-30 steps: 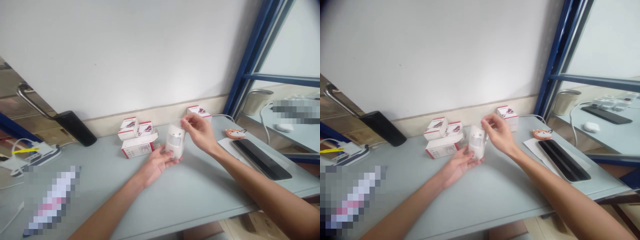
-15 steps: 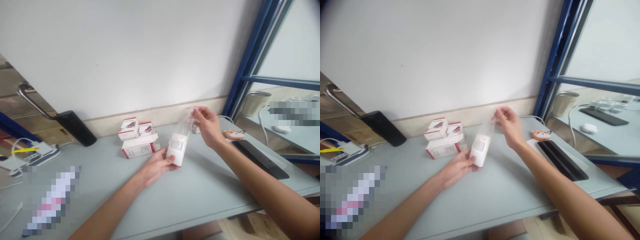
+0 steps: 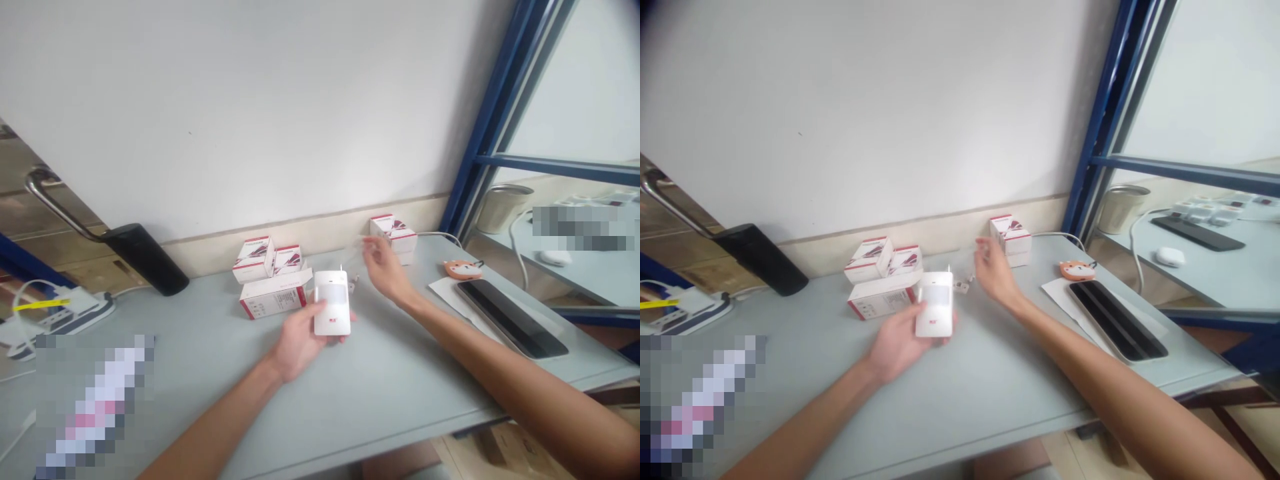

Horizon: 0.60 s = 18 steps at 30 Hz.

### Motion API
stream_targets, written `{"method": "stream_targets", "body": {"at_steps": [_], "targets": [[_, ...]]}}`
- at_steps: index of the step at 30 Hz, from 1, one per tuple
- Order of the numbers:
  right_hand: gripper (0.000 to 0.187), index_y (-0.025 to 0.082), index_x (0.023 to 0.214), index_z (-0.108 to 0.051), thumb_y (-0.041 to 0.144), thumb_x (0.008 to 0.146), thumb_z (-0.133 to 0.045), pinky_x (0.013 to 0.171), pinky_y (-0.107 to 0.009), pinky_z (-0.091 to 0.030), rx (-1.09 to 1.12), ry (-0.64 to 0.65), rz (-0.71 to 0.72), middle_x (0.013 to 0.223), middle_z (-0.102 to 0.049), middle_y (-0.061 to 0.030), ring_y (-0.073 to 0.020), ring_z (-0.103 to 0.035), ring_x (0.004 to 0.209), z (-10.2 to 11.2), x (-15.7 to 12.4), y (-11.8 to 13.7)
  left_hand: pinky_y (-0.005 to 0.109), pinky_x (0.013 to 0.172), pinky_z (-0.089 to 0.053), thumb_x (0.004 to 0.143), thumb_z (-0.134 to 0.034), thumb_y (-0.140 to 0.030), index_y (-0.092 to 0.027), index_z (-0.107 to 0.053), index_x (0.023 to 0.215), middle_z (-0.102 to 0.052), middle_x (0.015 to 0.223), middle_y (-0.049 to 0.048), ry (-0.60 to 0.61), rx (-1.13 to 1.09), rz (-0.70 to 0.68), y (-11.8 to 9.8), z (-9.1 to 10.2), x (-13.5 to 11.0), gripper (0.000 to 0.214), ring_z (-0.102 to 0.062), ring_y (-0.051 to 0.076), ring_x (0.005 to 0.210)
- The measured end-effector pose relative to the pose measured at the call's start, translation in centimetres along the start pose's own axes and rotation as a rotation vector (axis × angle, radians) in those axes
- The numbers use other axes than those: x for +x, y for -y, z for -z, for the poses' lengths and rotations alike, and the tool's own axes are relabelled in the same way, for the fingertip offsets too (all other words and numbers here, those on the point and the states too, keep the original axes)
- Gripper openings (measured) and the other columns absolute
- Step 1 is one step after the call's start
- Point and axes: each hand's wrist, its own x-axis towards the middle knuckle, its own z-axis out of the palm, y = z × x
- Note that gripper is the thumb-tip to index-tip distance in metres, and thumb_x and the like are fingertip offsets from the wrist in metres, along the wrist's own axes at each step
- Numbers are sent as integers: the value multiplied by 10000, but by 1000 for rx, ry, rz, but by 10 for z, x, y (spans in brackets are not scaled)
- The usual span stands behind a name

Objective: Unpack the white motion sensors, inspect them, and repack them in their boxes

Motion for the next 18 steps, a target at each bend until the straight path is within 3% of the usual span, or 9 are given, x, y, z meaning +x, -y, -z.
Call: {"method": "stream_targets", "body": {"at_steps": [4,8,14,18], "targets": [[518,173,1486,-502,394,1018,-495,1118,-573,-469,-276,165,-25,1482,-560,-220,-337,-591,1326,0,-7,-4,456,897,-500,1028,-433,-417,-91,-692,1173,-746,1041,196,-12,-104,-6,-3,-4,2,441,-684,321,1007],[560,154,1536,-458,388,1028,-486,1163,-585,-421,-397,125,31,1580,-457,-232,-371,-453,1471,8,-8,9,491,862,-512,992,-401,-361,-62,-670,1221,-732,1039,198,-20,-125,30,-4,-6,0,463,-693,343,964],[329,214,1277,-655,382,1039,-500,1034,-443,-540,-115,78,162,1298,-647,-138,-269,-635,1197,6,-11,38,403,728,-474,992,-411,-353,-94,-604,1223,-717,1016,187,-26,-109,8,-3,-7,-1,397,-683,300,851],[342,235,1223,-673,472,1041,-507,852,-366,-575,139,257,-62,1127,-693,-70,-206,-666,939,1,-20,53,390,686,-457,993,-399,-369,-94,-560,1280,-722,1012,201,-53,-73,16,-3,-7,-1,429,-686,301,810]]}}
